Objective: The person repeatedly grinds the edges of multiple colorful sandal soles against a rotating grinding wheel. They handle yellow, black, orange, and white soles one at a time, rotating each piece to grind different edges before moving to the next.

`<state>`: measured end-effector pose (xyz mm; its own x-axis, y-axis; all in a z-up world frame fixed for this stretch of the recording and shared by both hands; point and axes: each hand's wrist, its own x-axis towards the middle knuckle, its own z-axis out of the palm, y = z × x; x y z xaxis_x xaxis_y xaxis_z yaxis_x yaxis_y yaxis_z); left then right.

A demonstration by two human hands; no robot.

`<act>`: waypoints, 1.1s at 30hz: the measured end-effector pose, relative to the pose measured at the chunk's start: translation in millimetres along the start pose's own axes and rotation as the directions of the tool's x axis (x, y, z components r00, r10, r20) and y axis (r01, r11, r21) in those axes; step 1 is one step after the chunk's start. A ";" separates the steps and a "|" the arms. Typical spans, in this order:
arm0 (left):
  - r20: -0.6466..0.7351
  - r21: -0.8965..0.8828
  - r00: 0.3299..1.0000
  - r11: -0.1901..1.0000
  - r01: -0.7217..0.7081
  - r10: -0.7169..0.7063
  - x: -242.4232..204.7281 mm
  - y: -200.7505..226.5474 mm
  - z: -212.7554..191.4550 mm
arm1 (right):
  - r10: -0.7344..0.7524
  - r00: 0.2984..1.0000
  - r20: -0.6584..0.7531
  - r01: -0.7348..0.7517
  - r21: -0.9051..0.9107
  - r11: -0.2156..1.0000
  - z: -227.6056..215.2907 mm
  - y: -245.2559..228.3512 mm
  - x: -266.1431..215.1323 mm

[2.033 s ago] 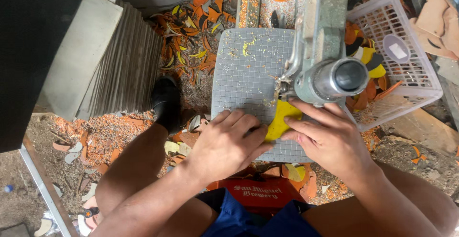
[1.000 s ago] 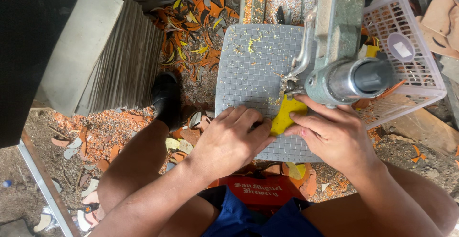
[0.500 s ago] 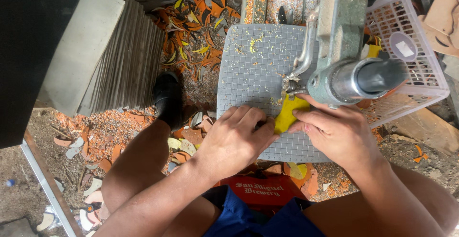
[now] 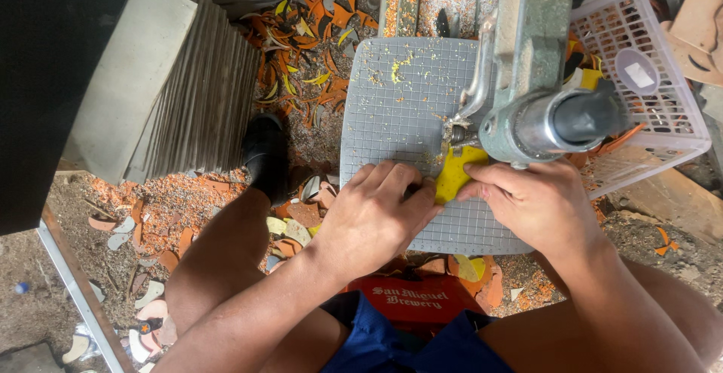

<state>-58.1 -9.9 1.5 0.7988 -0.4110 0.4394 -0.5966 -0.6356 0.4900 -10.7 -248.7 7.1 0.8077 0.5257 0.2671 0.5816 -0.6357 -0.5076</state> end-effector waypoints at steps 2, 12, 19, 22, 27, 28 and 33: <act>0.000 0.005 1.000 1.000 -0.003 0.003 0.6 -0.6 0.0 | 0.027 1.000 0.009 -0.027 0.006 1.000 -0.4 -1.0 0.9; 0.008 0.013 1.000 1.000 0.000 0.000 3.9 -4.1 -1.2 | 0.019 1.000 -0.003 -0.018 0.067 0.998 -1.1 -2.7 8.6; 0.001 0.012 1.000 1.000 0.005 -0.005 6.6 -5.5 -0.1 | -0.032 0.998 -0.045 0.033 0.016 0.999 -1.6 -3.7 14.6; -0.007 0.012 1.000 1.000 0.014 -0.014 7.3 -5.7 1.6 | -0.015 0.999 -0.035 0.015 0.019 1.000 -2.5 -2.8 16.3; -0.026 0.011 0.999 1.000 0.023 -0.022 7.9 -3.5 5.1 | -0.045 0.999 -0.026 0.046 0.025 0.999 -5.1 0.8 22.0; -0.031 0.012 0.999 1.000 0.026 -0.025 8.0 -2.7 5.5 | -0.043 0.999 -0.025 0.044 0.039 0.998 -5.7 1.4 23.1; -0.044 0.031 0.997 0.998 0.057 -0.056 9.7 2.4 9.2 | -0.054 0.998 0.013 0.054 -0.004 0.999 -8.8 8.4 27.8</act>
<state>-51.1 -21.4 0.0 0.8266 -0.3460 0.4439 -0.5473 -0.6779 0.4908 17.5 -244.3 17.5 0.7735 0.5666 0.2839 0.6251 -0.6086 -0.4887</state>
